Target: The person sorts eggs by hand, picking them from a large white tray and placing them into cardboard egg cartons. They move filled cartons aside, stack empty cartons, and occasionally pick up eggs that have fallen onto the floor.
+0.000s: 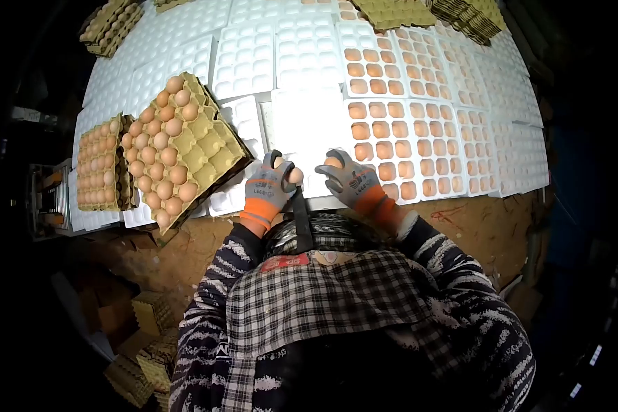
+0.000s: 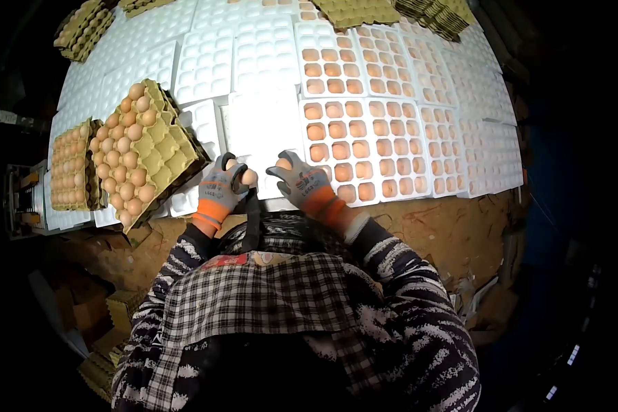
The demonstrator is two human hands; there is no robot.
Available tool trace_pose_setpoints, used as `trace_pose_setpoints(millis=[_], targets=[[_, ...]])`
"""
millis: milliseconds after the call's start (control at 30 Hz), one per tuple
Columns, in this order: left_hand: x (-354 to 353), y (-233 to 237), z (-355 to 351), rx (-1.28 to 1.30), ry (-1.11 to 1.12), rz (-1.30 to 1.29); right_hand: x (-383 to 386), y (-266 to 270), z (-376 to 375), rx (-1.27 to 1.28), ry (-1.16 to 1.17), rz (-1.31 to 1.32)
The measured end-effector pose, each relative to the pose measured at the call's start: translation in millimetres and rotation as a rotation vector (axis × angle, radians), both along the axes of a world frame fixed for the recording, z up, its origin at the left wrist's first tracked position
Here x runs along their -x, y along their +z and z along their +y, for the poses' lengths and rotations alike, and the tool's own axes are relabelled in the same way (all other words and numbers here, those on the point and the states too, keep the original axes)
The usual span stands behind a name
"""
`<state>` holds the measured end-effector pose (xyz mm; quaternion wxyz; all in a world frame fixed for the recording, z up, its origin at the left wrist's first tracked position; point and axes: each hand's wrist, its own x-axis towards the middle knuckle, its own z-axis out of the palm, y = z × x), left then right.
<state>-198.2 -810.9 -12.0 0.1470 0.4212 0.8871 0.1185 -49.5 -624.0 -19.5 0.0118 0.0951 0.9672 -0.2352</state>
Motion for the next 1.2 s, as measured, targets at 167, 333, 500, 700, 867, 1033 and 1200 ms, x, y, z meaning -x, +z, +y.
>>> trace_pose_setpoints(millis=[167, 333, 500, 700, 867, 1033, 1200], targets=[[12.4, -9.0, 5.2, -0.235, 0.096, 0.132, 8.0, -44.3, -16.1, -0.076, 0.201, -0.063], [13.6, -11.7, 14.9, -0.043, 0.127, 0.092, 29.9, 3.0, 26.6, 0.533, -0.089, 0.245], [-9.7, -4.3, 0.5, -0.153, 0.068, -0.124, 37.1, -55.9, 49.9, 0.184, 0.109, 0.395], [-25.1, 6.0, 19.0, -0.213, 0.157, -0.182, 33.6, -68.4, 53.4, 0.39, -0.018, 0.42], [-19.8, -26.2, 76.6, -0.201, -0.121, -0.055, 34.7, -64.8, 50.5, 0.766, -0.228, 0.441], [-14.9, -12.1, 29.9, -0.474, -0.128, -0.156, 24.8, -53.6, 39.2, 0.526, -0.076, 0.51], [-7.3, 36.5, -98.3, -0.613, 0.052, -0.22, -10.6, -33.3, -42.0, 0.718, 0.398, -0.186]])
